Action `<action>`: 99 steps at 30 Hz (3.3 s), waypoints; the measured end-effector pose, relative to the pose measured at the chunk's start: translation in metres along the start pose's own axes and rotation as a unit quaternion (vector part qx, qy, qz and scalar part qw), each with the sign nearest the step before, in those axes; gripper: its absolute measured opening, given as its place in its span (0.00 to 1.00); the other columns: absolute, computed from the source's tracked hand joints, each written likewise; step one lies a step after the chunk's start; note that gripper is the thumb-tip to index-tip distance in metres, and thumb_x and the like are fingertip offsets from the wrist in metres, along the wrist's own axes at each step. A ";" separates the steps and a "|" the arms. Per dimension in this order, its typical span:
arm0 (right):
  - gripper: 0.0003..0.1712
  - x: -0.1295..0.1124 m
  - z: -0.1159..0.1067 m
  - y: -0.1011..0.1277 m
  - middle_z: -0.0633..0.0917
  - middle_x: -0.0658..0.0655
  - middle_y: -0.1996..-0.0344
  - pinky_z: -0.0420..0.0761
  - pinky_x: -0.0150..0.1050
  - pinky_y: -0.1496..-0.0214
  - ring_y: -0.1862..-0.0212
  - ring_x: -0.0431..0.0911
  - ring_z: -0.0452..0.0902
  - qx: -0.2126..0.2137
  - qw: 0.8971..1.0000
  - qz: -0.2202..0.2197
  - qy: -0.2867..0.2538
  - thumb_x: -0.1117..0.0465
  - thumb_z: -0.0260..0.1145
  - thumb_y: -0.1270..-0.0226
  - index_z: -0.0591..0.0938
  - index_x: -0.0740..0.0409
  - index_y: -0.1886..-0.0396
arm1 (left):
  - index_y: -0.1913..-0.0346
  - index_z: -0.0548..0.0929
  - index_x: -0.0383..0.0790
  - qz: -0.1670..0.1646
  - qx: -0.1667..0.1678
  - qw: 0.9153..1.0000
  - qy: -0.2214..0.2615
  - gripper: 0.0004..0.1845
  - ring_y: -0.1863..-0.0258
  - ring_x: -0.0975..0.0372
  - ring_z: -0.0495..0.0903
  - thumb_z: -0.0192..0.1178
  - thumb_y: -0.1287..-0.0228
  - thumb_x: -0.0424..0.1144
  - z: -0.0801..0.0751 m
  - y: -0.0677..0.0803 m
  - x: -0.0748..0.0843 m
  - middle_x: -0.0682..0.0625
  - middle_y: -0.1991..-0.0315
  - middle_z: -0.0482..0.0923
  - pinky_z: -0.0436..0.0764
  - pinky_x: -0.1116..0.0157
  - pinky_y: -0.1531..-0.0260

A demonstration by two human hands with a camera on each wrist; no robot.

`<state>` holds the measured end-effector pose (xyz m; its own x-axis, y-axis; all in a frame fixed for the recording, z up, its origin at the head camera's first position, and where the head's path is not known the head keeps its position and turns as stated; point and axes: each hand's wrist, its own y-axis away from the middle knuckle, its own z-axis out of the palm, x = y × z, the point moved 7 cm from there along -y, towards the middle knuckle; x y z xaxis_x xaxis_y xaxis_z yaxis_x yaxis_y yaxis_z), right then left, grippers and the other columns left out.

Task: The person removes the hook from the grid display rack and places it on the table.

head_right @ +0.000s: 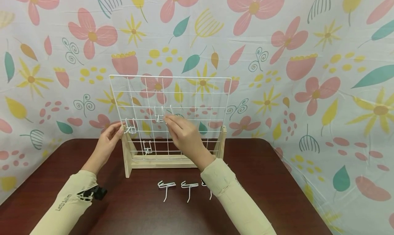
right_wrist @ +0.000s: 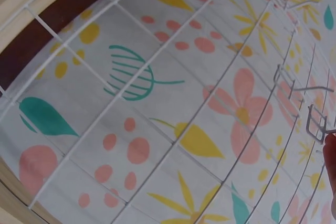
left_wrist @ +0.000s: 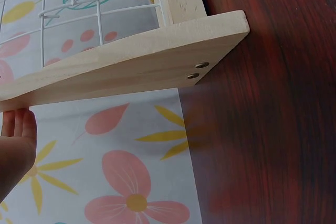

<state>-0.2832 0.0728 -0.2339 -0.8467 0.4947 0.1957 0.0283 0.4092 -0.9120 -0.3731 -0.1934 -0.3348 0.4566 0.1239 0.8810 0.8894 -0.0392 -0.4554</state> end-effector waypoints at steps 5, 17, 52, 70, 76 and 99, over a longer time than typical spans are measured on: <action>0.16 -0.006 0.005 0.009 0.85 0.61 0.55 0.80 0.39 0.48 0.52 0.52 0.82 -0.011 1.000 -0.010 -0.007 0.75 0.68 0.42 0.83 0.67 0.53 | 0.35 0.67 0.28 0.006 0.006 1.000 -0.001 0.22 0.52 0.70 0.73 0.51 0.26 0.36 -0.002 -0.004 -0.010 0.64 0.53 0.73 0.73 0.79 0.53; 0.13 -0.023 0.017 0.025 0.85 0.60 0.55 0.79 0.38 0.46 0.52 0.50 0.82 -0.033 0.999 -0.031 -0.014 0.70 0.65 0.37 0.84 0.66 0.53 | 0.36 0.66 0.23 0.001 -0.003 1.000 0.003 0.21 0.53 0.71 0.73 0.48 0.26 0.32 0.004 0.004 0.015 0.27 0.42 0.67 0.71 0.81 0.54; 0.14 -0.052 0.046 0.059 0.85 0.58 0.55 0.76 0.35 0.43 0.51 0.48 0.82 -0.111 0.988 -0.103 -0.022 0.69 0.64 0.36 0.84 0.64 0.51 | 0.35 0.67 0.27 0.004 0.003 1.000 -0.003 0.23 0.52 0.72 0.73 0.50 0.26 0.38 -0.002 -0.003 -0.007 0.60 0.51 0.73 0.72 0.80 0.52; 0.14 -0.069 0.071 0.079 0.86 0.55 0.54 0.74 0.33 0.41 0.50 0.44 0.81 -0.230 0.963 -0.143 -0.020 0.65 0.67 0.38 0.85 0.59 0.51 | 0.35 0.65 0.26 -0.003 0.004 1.000 -0.001 0.24 0.53 0.74 0.72 0.50 0.25 0.39 -0.002 -0.005 -0.009 0.33 0.42 0.68 0.72 0.80 0.52; 0.15 -0.077 0.077 0.087 0.86 0.52 0.54 0.75 0.33 0.42 0.50 0.42 0.81 -0.254 0.955 -0.154 -0.005 0.64 0.68 0.40 0.86 0.57 0.52 | 0.35 0.67 0.27 -0.003 0.005 1.000 0.000 0.23 0.53 0.74 0.73 0.50 0.26 0.38 -0.001 -0.003 -0.010 0.38 0.44 0.70 0.72 0.80 0.52; 0.14 -0.105 0.101 0.109 0.84 0.47 0.54 0.73 0.33 0.41 0.47 0.40 0.78 -0.349 0.915 -0.197 0.040 0.59 0.60 0.31 0.84 0.50 0.49 | 0.35 0.65 0.24 0.002 0.003 1.000 -0.015 0.24 0.52 0.75 0.73 0.51 0.26 0.37 -0.002 -0.004 -0.010 0.39 0.44 0.71 0.72 0.80 0.52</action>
<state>-0.2449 -0.0116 -0.3898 -0.8239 0.2456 0.5107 0.0850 0.9446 -0.3171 -0.3812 -0.1965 -0.3414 0.4601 0.1525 0.8747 0.8869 -0.0338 -0.4606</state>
